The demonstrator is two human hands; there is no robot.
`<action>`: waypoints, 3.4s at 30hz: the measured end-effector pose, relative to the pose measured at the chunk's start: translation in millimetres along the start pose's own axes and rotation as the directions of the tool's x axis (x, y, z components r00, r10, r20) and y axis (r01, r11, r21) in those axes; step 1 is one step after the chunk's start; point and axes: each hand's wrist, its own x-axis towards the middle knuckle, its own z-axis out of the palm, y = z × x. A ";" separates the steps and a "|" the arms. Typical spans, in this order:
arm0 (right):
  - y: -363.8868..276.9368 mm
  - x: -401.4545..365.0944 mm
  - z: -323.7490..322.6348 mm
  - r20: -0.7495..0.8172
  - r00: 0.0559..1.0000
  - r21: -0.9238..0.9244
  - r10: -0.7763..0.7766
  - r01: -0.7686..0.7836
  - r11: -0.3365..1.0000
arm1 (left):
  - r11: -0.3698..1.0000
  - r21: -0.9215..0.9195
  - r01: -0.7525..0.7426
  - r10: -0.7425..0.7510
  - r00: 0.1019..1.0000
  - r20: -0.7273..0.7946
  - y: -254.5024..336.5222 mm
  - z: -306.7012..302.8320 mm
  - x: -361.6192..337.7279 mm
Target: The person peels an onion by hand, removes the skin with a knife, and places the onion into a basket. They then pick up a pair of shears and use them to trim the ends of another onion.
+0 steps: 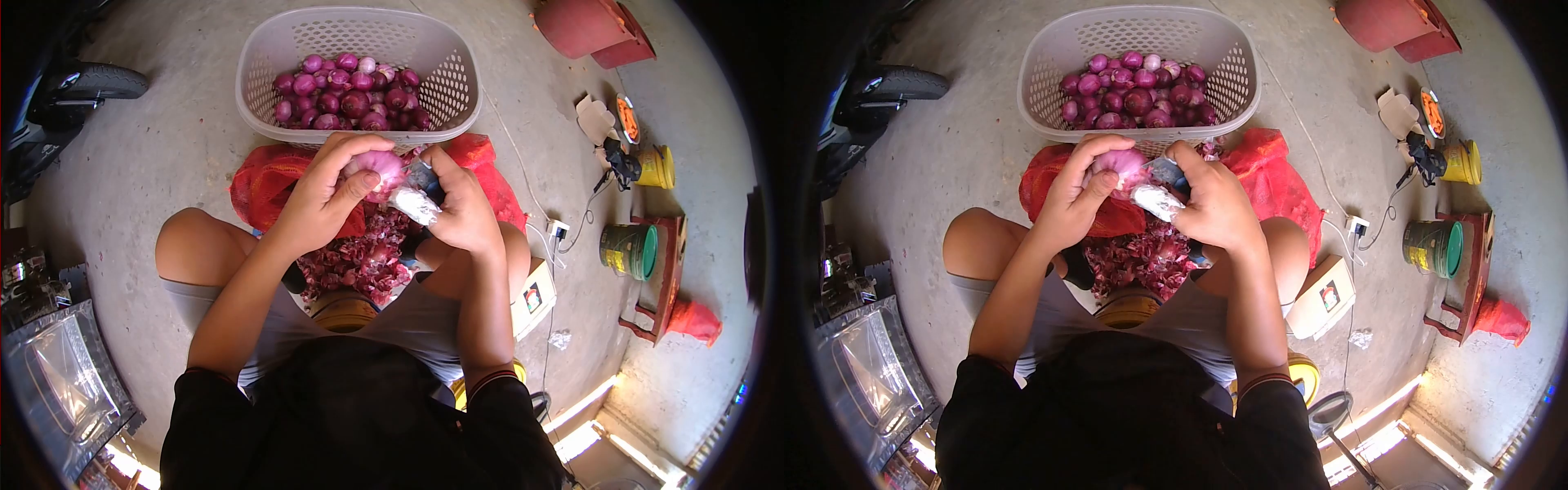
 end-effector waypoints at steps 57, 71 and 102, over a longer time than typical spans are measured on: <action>10.4 5.4 6.0 0.063 0.987 0.044 -0.147 0.144 0.989 | 0.999 0.043 -0.004 0.005 1.000 -0.019 3.7 -4.0 0.2; 7.8 6.0 8.5 0.007 0.987 -0.001 -0.162 0.162 0.987 | 0.995 0.095 -0.014 0.016 1.000 -0.019 4.1 -2.8 0.0; 7.6 7.7 10.9 0.069 0.973 -0.183 -0.219 0.228 0.956 | 0.986 0.112 0.127 -0.124 0.992 -0.034 3.5 -6.5 -0.4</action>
